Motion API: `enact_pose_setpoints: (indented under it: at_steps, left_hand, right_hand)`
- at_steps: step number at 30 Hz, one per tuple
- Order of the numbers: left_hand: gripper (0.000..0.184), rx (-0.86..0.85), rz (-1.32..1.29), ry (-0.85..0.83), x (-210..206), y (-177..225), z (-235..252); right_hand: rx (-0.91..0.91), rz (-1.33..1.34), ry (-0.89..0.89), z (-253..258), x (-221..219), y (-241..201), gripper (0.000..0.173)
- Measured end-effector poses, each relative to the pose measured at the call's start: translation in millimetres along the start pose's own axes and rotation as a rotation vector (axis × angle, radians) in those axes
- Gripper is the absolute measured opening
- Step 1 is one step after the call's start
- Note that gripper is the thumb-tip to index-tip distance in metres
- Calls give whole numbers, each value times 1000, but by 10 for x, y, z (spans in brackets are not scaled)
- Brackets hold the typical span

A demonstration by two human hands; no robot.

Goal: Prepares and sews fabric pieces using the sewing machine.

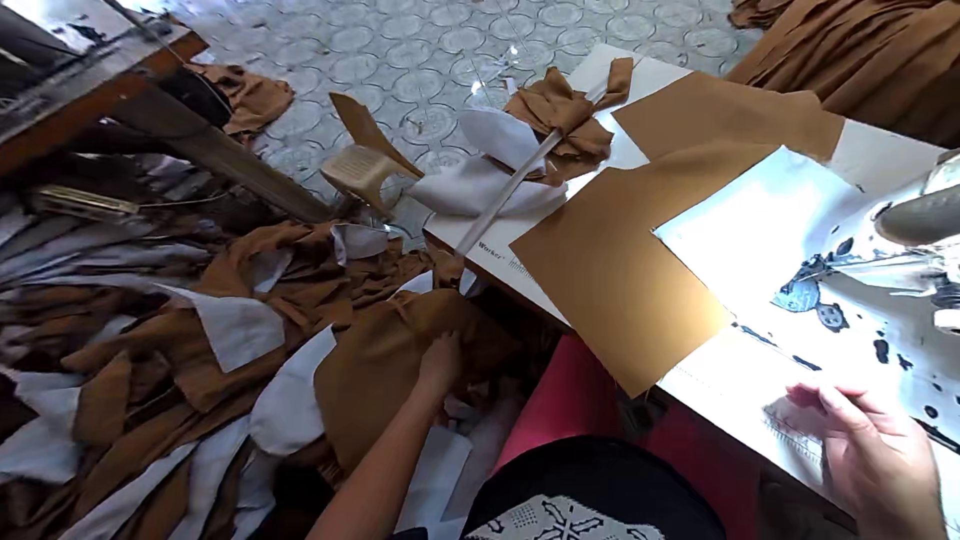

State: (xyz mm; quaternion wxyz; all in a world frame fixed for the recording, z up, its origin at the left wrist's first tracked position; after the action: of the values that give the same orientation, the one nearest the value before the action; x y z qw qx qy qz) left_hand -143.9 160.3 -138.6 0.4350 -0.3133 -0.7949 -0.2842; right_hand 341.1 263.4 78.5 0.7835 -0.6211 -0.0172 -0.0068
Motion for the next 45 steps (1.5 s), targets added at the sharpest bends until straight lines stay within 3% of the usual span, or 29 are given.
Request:
enact_pose_setpoints:
  at_steps: [4, 7, 9, 10, 12, 13, 14, 15, 17, 19, 20, 23, 25, 26, 27, 29, 30, 32, 34, 36, 38, 39, 42, 45]
  left_hand:
    - [32, 55, -162, 8, 132, -156, 58]
    - [22, 3, -680, 68, 392, 73, -155]
    - [7, -318, -1081, 11, 778, 729, -627]
    - [7, -575, -1190, -59, 955, 1105, -942]
    - [5, -1203, -1035, -165, 1239, 1823, -1686]
    - [8, -1470, -882, -138, 1315, 2093, -2033]
    - [10, -1653, -755, -65, 1352, 2295, -2285]
    - [14, -1729, -698, 2, 1374, 2443, -2399]
    - [31, -1656, -807, -28, 1446, 2691, -2261]
    - [54, -1546, -811, -138, 1435, 2989, -1968]
    - [60, -1502, -693, -153, 1375, 3148, -1838]
    - [52, -1371, -206, -3, 1146, 3541, -1335]
    - [45, -1321, -163, 103, 1193, 3670, -1049]
    - [43, -1312, -243, 68, 1264, 3702, -1063]
    - [45, -1347, -379, -8, 1327, 3729, -1201]
    - [70, -1432, -628, -409, 1253, 3761, -1626]
    - [82, -1434, -688, -631, 1140, 3763, -1828]
    - [103, -1334, -774, -912, 908, 3742, -2074]
    - [107, -1271, -925, -1140, 690, 3725, -2165]
    - [93, -1196, -1019, -1219, 575, 3633, -2282]
    - [49, -1056, -1096, -1070, 733, 3508, -2479]
    - [37, -1061, -1158, -964, 857, 3383, -2498]
    - [50, -1199, -1181, -595, 1251, 2967, -2233]
    - [57, -1141, -876, -154, 1344, 2865, -1647]
  right_hand:
    - [65, -63, -145, -128, -60, -202, 13]
    - [-134, 26, -506, -432, -319, -116, 21]
    - [-357, 131, -744, -715, -686, 10, 44]
    - [-439, 171, -795, -818, -884, 55, 67]
    - [-560, 298, -739, -852, -1221, 70, 100]
    - [-608, 382, -650, -788, -1320, 47, 99]
    - [-630, 447, -564, -697, -1354, 0, 85]
    - [-624, 483, -486, -598, -1328, -79, 61]
    - [-419, 379, -502, -454, -1155, -346, 29]
    - [-4, 164, -665, -441, -945, -697, 18]
    - [160, 65, -718, -472, -855, -849, 16]
    - [476, -303, -657, -497, -570, -1086, 13]
    - [562, -505, -516, -426, -369, -1092, 14]
    - [569, -540, -474, -388, -282, -1072, 15]
    - [564, -539, -457, -356, -216, -1050, 16]
    - [535, -461, -484, -338, -177, -1011, 17]
    - [517, -398, -514, -343, -198, -998, 16]
    - [483, -262, -578, -364, -270, -1014, 15]
    - [457, -144, -652, -428, -334, -1102, 14]
    - [447, -65, -717, -547, -357, -1254, 9]
    - [429, 13, -768, -628, -319, -1373, 7]
    - [416, 40, -780, -628, -268, -1407, 7]
    - [349, -77, -666, -349, -31, -1259, 12]
    - [151, -394, -555, 185, 70, -684, 22]
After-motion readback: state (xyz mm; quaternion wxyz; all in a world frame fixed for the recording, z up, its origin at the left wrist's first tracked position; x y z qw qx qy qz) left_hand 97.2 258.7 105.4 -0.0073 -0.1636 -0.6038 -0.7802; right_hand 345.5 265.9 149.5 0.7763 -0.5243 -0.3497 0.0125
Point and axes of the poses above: each hand's wrist, its own z-axis towards the middle knuckle, its own x-axis out of the back of the hand, y = z × x, the point moved 8 cm from there along z, towards the middle knuckle, and after that the axes turned 5 degrees about y, right-handed, at the moved point
